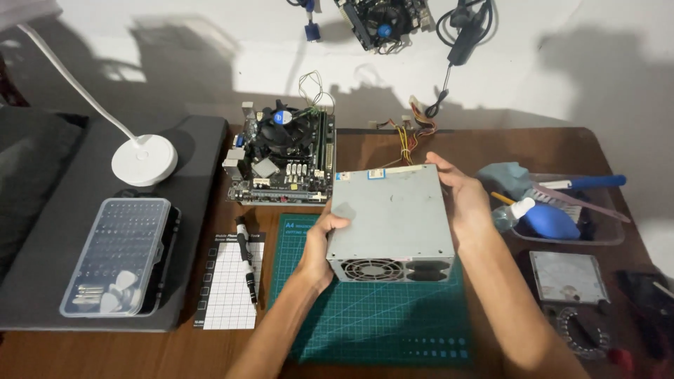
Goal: Unscrewing the metal casing of a computer power supply unit and prying it open to reveal internal components.
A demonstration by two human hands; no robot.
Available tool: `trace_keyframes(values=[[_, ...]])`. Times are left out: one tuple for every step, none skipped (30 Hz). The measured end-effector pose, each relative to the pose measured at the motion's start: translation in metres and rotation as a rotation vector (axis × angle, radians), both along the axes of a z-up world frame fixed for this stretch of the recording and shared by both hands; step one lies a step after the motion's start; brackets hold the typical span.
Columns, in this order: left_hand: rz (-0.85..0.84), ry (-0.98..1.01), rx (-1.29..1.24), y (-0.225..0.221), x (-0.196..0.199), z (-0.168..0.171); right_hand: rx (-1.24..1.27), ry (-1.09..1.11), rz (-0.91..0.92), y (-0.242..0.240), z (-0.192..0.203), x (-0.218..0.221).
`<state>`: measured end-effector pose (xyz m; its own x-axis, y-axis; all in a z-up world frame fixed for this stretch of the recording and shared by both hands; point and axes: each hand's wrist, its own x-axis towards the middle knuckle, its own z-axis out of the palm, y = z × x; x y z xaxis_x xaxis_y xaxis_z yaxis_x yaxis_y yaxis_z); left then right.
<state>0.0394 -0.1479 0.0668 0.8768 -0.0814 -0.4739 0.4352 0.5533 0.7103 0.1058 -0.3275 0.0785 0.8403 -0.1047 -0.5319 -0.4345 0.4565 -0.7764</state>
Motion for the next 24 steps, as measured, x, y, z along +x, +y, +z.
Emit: trace_keyframes(values=[[-0.002,0.004,0.004,-0.001,-0.002,0.003,0.004,0.004,-0.002,0.001,0.000,-0.001],[0.003,-0.016,0.007,-0.002,-0.003,0.005,0.006,-0.013,-0.005,0.001,0.000,-0.001],[0.007,-0.036,0.011,-0.003,-0.005,0.008,0.009,-0.031,-0.009,0.001,0.000,-0.002],[0.007,-0.031,0.008,-0.004,-0.005,0.006,0.006,-0.026,-0.008,-0.003,-0.009,0.000],[0.011,-0.061,0.021,-0.004,-0.006,0.005,0.015,-0.013,-0.016,-0.007,-0.018,0.001],[0.013,-0.091,0.033,-0.006,-0.006,0.003,0.022,0.001,-0.026,-0.012,-0.027,0.002],[0.012,-0.087,0.028,-0.006,-0.007,-0.001,0.017,0.006,-0.027,-0.014,-0.031,0.001],[-0.007,-0.107,0.054,-0.006,-0.006,-0.004,-0.003,0.042,-0.016,-0.016,-0.035,0.003],[-0.026,-0.128,0.081,-0.007,-0.006,-0.006,-0.023,0.078,-0.006,-0.017,-0.039,0.004],[-0.026,-0.127,0.080,-0.009,-0.006,-0.005,-0.023,0.080,-0.006,-0.019,-0.044,0.004],[-0.032,-0.141,0.108,-0.011,-0.007,-0.004,-0.034,0.086,-0.005,-0.021,-0.049,0.004],[-0.038,-0.156,0.139,-0.013,-0.007,-0.002,-0.042,0.091,-0.004,-0.022,-0.054,0.004],[-0.037,-0.155,0.140,-0.014,-0.007,-0.005,-0.041,0.092,-0.004,-0.022,-0.053,0.003],[-0.038,-0.174,0.173,-0.014,-0.007,-0.007,-0.067,0.088,-0.003,-0.022,-0.052,0.003],[-0.038,-0.192,0.205,-0.015,-0.006,-0.010,-0.092,0.084,-0.001,-0.022,-0.052,0.003],[-0.042,-0.191,0.209,-0.015,-0.007,-0.010,-0.088,0.086,-0.005,-0.022,-0.048,0.002],[-0.047,-0.213,0.249,-0.016,-0.007,-0.011,-0.126,0.036,0.012,-0.021,-0.044,0.001],[-0.051,-0.234,0.288,-0.016,-0.007,-0.012,-0.166,-0.013,0.030,-0.021,-0.041,-0.001],[-0.056,-0.232,0.290,-0.015,-0.008,-0.014,-0.164,-0.010,0.027,-0.020,-0.039,-0.005],[-0.087,-0.248,0.358,-0.013,-0.007,-0.014,-0.195,-0.035,0.029,-0.018,-0.036,-0.006],[-0.119,-0.265,0.426,-0.011,-0.007,-0.014,-0.226,-0.060,0.030,-0.016,-0.033,-0.007],[-0.118,-0.267,0.427,-0.010,-0.005,-0.013,-0.226,-0.062,0.031,-0.011,-0.025,-0.012],[-0.107,-0.263,0.569,-0.010,-0.004,-0.011,-0.326,-0.095,0.052,-0.007,-0.016,-0.017],[-0.096,-0.257,0.709,-0.010,-0.002,-0.010,-0.429,-0.127,0.071,-0.003,-0.007,-0.023]])
